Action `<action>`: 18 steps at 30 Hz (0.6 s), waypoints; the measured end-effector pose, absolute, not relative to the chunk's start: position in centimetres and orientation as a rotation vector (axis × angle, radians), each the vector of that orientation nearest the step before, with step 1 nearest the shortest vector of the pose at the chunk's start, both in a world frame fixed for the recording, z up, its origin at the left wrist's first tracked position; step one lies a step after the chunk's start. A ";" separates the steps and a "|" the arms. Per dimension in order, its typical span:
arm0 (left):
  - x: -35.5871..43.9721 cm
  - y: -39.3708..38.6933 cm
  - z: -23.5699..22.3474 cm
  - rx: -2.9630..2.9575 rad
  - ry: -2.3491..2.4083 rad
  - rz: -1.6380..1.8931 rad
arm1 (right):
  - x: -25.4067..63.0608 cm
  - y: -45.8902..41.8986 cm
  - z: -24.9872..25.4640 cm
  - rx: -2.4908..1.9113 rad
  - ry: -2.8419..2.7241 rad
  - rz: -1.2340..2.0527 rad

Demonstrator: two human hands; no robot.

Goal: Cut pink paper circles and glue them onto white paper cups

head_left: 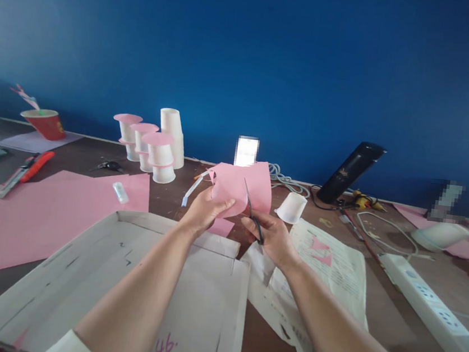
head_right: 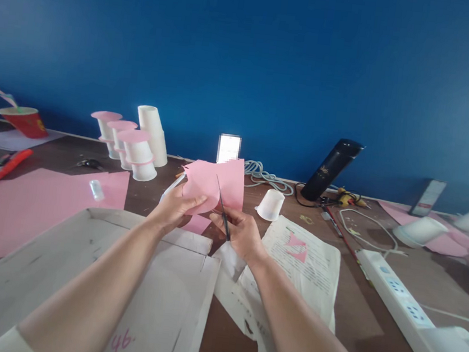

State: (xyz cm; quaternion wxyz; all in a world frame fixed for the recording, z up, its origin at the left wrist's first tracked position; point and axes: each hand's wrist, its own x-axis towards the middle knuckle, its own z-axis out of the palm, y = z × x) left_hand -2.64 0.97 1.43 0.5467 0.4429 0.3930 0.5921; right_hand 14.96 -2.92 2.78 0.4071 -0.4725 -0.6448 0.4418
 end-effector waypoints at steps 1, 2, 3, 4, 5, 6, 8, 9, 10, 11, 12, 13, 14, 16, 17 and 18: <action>-2.7 1.0 1.4 1.049 0.933 1.407 | 14.9 -3.0 2.9 -1.203 -1.618 1.116; -2.7 1.0 1.5 1.047 0.934 1.412 | 14.9 -3.0 2.9 -1.211 -1.609 1.119; -2.7 1.0 1.5 1.045 0.934 1.416 | 14.8 -3.0 2.9 -1.215 -1.600 1.125; -2.7 1.0 1.5 1.044 0.935 1.421 | 14.8 -3.0 3.0 -1.215 -1.592 1.130; -2.6 1.0 1.5 1.044 0.935 1.427 | 14.8 -3.0 3.0 -1.214 -1.587 1.135; -2.7 0.9 1.6 1.045 0.935 1.432 | 14.8 -3.0 3.0 -1.212 -1.583 1.135; -2.7 0.9 1.7 1.054 0.934 1.436 | 14.8 -3.0 2.9 -1.210 -1.581 1.134; -2.7 0.8 1.7 1.062 0.936 1.435 | 14.8 -3.0 2.9 -1.213 -1.582 1.134; -2.8 0.8 1.8 1.073 0.940 1.434 | 14.9 -3.0 2.9 -1.218 -1.581 1.134; -2.8 0.7 1.8 1.087 0.948 1.431 | 14.9 -2.9 2.9 -1.222 -1.579 1.134; -2.9 0.7 1.8 1.103 0.957 1.427 | 14.9 -2.9 3.0 -1.225 -1.576 1.137; -2.9 0.7 1.8 1.119 0.967 1.423 | 14.9 -2.9 3.0 -1.229 -1.572 1.140; -3.0 0.7 1.8 1.134 0.974 1.417 | 14.9 -3.0 3.0 -1.233 -1.567 1.141; -3.1 0.7 1.8 1.152 0.980 1.404 | 14.8 -3.0 3.0 -1.240 -1.573 1.137; -3.1 0.8 1.8 1.157 0.978 1.398 | 14.8 -3.0 3.1 -1.241 -1.579 1.132; -3.1 0.8 1.8 1.161 0.974 1.390 | 14.8 -3.0 3.1 -1.240 -1.585 1.126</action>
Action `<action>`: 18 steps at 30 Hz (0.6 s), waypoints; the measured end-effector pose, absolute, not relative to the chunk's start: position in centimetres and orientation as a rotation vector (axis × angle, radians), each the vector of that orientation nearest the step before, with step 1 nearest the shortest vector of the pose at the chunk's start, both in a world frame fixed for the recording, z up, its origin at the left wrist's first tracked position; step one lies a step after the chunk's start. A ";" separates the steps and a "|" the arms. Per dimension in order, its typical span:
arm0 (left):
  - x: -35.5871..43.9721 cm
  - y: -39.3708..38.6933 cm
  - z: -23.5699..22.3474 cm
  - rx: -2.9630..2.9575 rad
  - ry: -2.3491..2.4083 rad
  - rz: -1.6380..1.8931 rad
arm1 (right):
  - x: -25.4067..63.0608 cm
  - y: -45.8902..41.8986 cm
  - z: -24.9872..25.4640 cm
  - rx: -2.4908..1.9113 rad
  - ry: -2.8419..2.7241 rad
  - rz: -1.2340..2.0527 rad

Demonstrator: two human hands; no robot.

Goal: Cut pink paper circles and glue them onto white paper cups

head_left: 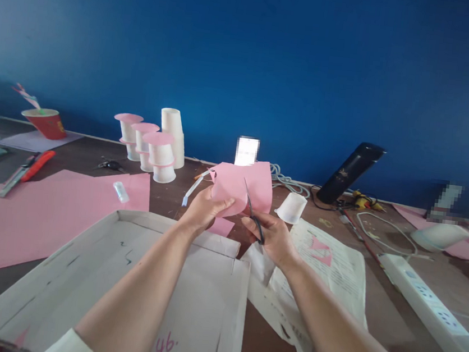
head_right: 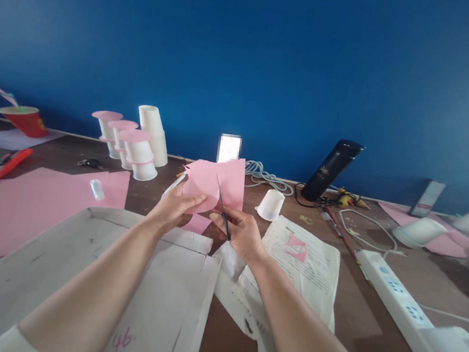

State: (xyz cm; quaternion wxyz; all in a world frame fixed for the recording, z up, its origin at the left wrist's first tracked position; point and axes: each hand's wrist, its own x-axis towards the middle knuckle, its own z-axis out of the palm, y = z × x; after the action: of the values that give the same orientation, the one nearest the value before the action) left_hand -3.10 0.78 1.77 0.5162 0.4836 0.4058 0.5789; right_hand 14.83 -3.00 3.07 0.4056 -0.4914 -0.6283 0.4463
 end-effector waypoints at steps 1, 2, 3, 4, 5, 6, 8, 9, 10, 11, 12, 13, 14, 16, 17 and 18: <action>-3.1 0.8 1.8 1.166 0.970 1.383 | 14.8 -3.0 3.1 -1.237 -1.590 1.122; -3.2 0.8 1.8 1.170 0.964 1.375 | 14.8 -3.0 3.1 -1.231 -1.593 1.122; -3.2 0.8 1.8 1.175 0.957 1.366 | 14.8 -3.0 3.1 -1.224 -1.591 1.125; -3.2 0.8 1.8 1.178 0.950 1.354 | 14.8 -3.0 3.1 -1.217 -1.588 1.130; -3.3 0.8 1.9 1.177 0.945 1.345 | 14.9 -3.0 3.1 -1.211 -1.587 1.134; -3.3 0.7 1.9 1.171 0.942 1.340 | 14.9 -3.0 3.1 -1.207 -1.587 1.136; -3.3 0.7 2.0 1.153 0.938 1.341 | 14.9 -3.1 3.1 -1.208 -1.578 1.140; -3.4 0.7 2.1 1.144 0.937 1.346 | 14.8 -3.1 3.1 -1.213 -1.567 1.143; -3.4 0.7 2.1 1.136 0.938 1.353 | 14.8 -3.1 3.1 -1.220 -1.554 1.148; -3.4 0.7 2.2 1.129 0.939 1.358 | 14.8 -3.1 3.1 -1.226 -1.541 1.154; -3.4 0.7 2.2 1.123 0.941 1.359 | 14.8 -3.2 3.2 -1.230 -1.530 1.160; -3.4 0.7 2.2 1.119 0.943 1.359 | 14.7 -3.2 3.2 -1.232 -1.523 1.166; -3.4 0.7 2.2 1.118 0.944 1.356 | 14.7 -3.2 3.2 -1.232 -1.519 1.169; -3.5 0.7 2.2 1.125 0.944 1.350 | 14.8 -3.1 3.1 -1.231 -1.518 1.167; -3.5 0.7 2.2 1.133 0.943 1.345 | 14.8 -3.1 3.1 -1.229 -1.523 1.165; -3.5 0.7 2.2 1.141 0.942 1.341 | 14.8 -3.0 3.0 -1.229 -1.529 1.163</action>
State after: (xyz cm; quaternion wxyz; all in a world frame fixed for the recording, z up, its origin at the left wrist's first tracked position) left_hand -3.54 0.74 2.16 0.5419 0.4802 0.3964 0.5645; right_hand 14.82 -3.05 3.04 0.4175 -0.4897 -0.6093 0.4634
